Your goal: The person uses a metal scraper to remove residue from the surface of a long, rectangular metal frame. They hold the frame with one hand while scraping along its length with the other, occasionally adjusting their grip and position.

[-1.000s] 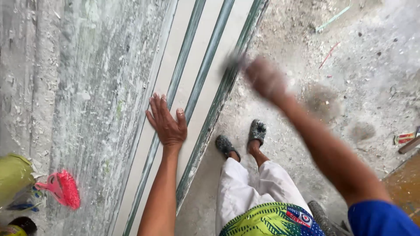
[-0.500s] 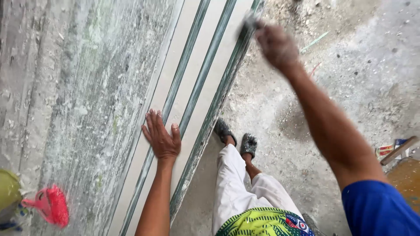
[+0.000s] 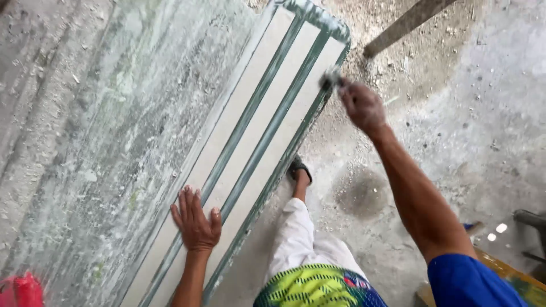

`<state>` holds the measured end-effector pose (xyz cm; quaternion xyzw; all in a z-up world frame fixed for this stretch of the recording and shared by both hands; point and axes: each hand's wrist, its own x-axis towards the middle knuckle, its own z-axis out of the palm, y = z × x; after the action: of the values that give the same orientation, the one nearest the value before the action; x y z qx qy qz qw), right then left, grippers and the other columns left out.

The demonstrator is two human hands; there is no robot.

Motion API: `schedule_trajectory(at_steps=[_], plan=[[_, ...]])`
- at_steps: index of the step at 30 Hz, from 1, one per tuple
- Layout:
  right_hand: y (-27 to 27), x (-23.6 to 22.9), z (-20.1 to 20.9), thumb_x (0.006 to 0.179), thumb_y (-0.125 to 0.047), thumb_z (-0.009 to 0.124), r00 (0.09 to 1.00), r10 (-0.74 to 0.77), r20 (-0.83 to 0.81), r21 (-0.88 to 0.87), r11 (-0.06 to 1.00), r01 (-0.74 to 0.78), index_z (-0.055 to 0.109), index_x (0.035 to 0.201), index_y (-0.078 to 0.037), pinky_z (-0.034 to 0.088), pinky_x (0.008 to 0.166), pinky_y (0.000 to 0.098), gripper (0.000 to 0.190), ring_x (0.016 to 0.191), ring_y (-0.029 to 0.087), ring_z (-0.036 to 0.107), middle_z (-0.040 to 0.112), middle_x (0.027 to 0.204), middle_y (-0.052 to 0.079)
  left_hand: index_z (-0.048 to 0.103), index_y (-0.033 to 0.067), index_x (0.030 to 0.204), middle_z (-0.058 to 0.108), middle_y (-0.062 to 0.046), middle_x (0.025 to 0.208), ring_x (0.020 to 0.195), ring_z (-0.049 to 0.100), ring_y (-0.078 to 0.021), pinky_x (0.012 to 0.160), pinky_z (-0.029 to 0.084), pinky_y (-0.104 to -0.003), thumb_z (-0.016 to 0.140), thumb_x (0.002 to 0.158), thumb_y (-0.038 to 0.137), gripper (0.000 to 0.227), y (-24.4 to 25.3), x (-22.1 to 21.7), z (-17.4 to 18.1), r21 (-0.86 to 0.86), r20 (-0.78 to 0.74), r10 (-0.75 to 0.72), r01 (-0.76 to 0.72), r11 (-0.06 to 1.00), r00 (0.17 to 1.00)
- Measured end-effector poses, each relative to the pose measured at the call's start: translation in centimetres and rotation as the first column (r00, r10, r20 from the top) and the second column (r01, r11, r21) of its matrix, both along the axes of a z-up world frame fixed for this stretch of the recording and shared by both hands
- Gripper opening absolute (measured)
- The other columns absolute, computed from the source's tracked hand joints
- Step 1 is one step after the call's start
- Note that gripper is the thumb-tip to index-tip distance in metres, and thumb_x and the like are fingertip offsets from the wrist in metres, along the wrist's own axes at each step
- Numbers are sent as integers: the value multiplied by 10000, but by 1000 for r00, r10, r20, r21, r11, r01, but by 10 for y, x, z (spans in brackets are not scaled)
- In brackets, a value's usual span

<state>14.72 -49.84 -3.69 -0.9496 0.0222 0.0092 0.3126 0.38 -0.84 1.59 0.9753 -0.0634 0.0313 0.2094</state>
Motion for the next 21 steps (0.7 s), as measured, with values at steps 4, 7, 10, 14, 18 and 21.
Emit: schedule_trajectory(at_steps=[4,7,10,14,18,21], plan=[[12,-70,-76,1059,-206,563,963,250,97,-6,968,-250,649,1092,-139,494,551,375,114,689,243,582,643,887,69,457,-27,1502,404,-259,1612,1547,311,-417,1254,132,-628,390,1042,455,670,1,-5,-1,29,-21,-14,15,999,1000],[33,-84,-71,1001,-231,607,858,475,198,-7,876,-483,662,1095,-150,548,592,374,136,752,263,637,661,941,93,471,-19,1483,409,-263,1599,1539,321,-419,1254,134,-632,390,1038,458,657,-1,0,-4,67,-8,13,-12,998,1000],[-5,-21,-57,1035,-248,594,905,410,114,22,910,-415,682,1195,-139,540,571,364,213,732,220,630,667,906,85,471,-20,1464,411,-261,1595,1532,325,-428,1255,132,-635,400,1040,462,646,0,-3,-2,92,-21,7,-6,996,1000],[-60,75,42,1114,-243,471,997,67,-26,56,996,-65,641,1315,-77,435,415,281,312,580,141,501,609,825,49,456,-22,1470,389,-269,1603,1530,321,-436,1257,120,-639,412,1046,456,642,-4,-1,-4,80,-5,-2,3,997,1000],[-29,18,-36,1134,-218,424,912,335,-237,-461,787,-409,678,1061,-128,441,483,273,279,593,141,540,602,740,31,449,-23,1447,394,-260,1594,1531,318,-439,1262,118,-646,409,1040,459,632,-9,4,-16,88,-23,3,-1,996,1000],[32,-24,56,1013,-420,570,810,491,320,146,820,-554,720,1221,-144,411,294,263,378,437,95,526,722,1015,122,454,-14,1445,416,-250,1569,1516,335,-424,1238,105,-670,421,1024,468,641,-44,18,-8,113,-8,156,-154,982,988]])
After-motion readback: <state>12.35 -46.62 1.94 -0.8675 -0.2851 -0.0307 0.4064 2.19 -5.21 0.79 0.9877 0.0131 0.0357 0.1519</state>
